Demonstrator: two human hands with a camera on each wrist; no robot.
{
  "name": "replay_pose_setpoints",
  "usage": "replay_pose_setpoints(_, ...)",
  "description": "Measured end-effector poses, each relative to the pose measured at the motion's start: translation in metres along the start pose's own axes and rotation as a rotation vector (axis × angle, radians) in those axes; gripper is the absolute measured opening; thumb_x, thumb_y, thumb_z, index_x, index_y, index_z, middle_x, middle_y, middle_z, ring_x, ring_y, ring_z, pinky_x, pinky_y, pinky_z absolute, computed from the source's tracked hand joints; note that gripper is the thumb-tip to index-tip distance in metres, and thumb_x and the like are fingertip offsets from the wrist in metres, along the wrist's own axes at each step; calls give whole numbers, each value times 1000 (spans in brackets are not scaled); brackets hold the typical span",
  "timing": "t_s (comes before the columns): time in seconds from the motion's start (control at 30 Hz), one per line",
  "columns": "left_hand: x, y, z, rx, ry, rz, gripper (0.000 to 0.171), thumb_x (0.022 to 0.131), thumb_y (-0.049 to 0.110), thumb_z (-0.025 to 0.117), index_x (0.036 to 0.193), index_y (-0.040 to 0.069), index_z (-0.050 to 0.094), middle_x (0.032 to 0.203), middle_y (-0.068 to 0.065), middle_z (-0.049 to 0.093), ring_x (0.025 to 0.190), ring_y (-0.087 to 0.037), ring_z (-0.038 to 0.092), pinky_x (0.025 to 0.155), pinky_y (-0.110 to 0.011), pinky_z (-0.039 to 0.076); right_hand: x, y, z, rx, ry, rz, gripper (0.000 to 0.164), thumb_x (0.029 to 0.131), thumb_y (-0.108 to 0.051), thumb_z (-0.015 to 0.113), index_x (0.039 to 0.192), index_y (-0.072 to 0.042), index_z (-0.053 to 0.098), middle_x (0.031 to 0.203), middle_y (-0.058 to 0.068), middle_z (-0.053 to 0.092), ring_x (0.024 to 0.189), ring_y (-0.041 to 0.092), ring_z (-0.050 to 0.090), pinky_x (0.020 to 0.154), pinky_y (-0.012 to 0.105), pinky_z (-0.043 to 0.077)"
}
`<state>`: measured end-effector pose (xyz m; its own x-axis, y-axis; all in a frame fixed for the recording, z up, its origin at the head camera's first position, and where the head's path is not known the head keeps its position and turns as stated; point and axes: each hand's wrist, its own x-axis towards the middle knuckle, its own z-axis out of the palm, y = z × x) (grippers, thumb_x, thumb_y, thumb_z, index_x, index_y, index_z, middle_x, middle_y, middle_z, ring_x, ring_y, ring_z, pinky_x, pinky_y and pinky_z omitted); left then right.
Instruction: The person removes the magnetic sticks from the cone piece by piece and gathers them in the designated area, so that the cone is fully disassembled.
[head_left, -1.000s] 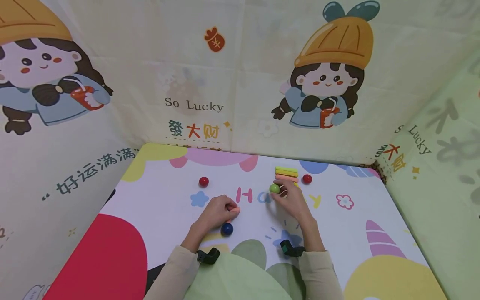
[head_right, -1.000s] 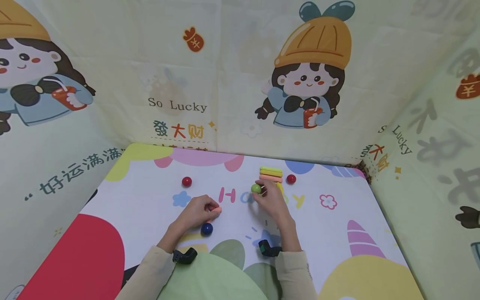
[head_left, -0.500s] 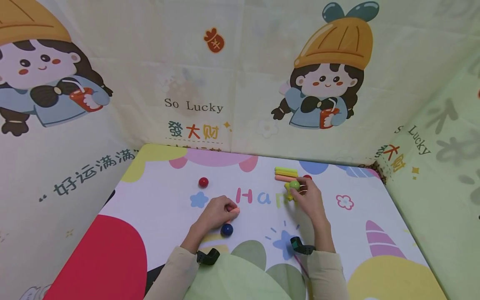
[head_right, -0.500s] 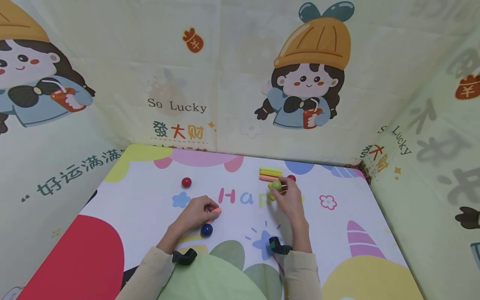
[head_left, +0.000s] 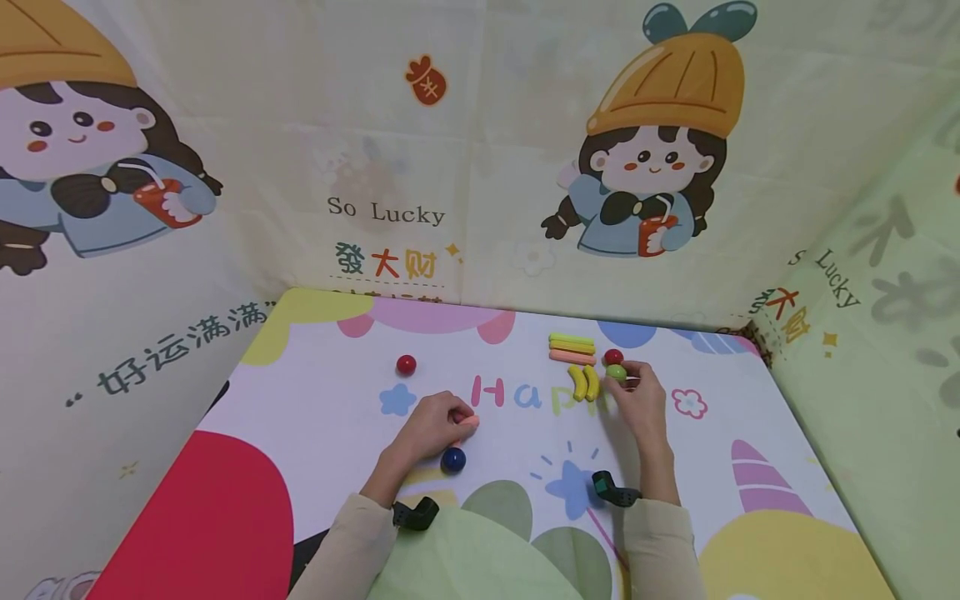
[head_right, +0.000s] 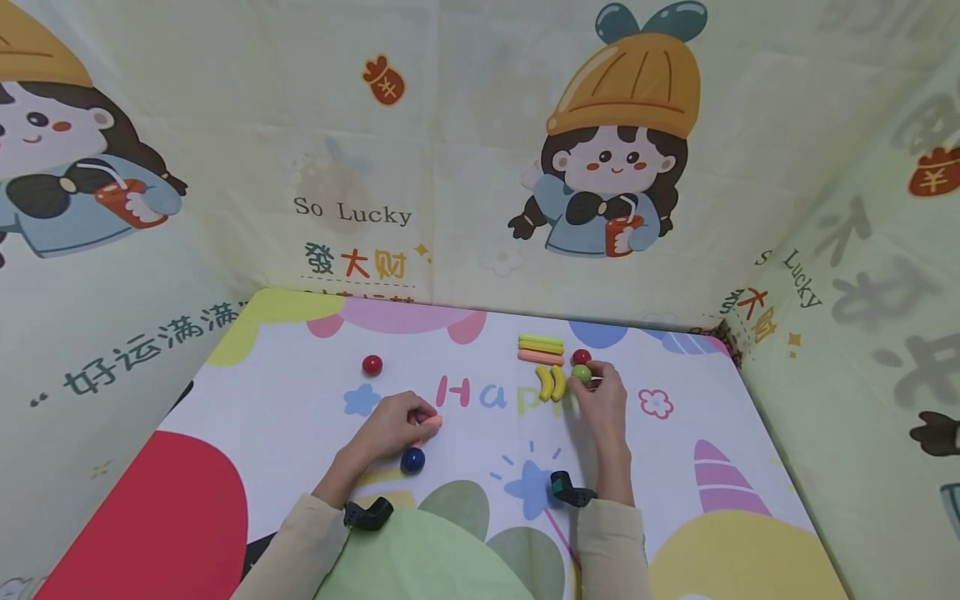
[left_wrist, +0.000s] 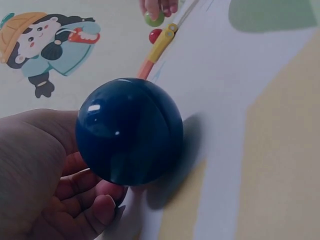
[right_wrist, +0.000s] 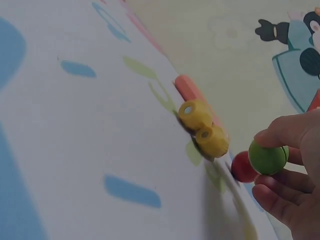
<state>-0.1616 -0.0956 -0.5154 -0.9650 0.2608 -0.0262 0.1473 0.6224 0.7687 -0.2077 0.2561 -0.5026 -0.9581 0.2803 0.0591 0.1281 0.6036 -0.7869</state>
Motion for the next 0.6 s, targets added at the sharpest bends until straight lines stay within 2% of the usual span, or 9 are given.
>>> replay_pose_setpoints(0.13,0,1,0,-4,3,3,19,88,29,75,100,14,76,86,4,63,77,-12,54,71,-24,49,1,4,0,-3,44,0,48,94,-22,65,135,-1,54,128,18,60,108,30,58,88,27,47)
replay_pose_setpoints(0.2,-1,1,0,-3,3,1,19,88,29,75,100,14,76,86,4,63,77,-12,54,71,-24,49,1,6,0,-7,55,8,47,95,-22,64,136,-1,54,129,19,59,109,31,58,89,29,48)
replay_pose_setpoints(0.37,-1,2,-1,-7,2,-4,20,89,29,75,101,14,76,86,4,63,78,-12,54,71,-24,49,2,8,2,2,59,66,50,96,-21,62,140,1,49,134,22,56,112,33,55,99,42,50)
replay_pose_setpoints(0.5,-1,2,0,-11,0,-5,19,89,29,75,100,14,76,86,4,63,78,-12,55,71,-24,49,2,8,4,-2,82,103,49,96,-22,63,138,0,47,132,21,56,110,31,54,95,37,50)
replay_pose_setpoints(0.6,-2,1,0,-15,-2,-5,20,89,29,75,100,13,75,86,4,63,77,-12,55,71,-24,49,2,11,6,-5,90,85,47,97,-22,62,136,0,49,130,20,57,108,31,55,94,36,50)
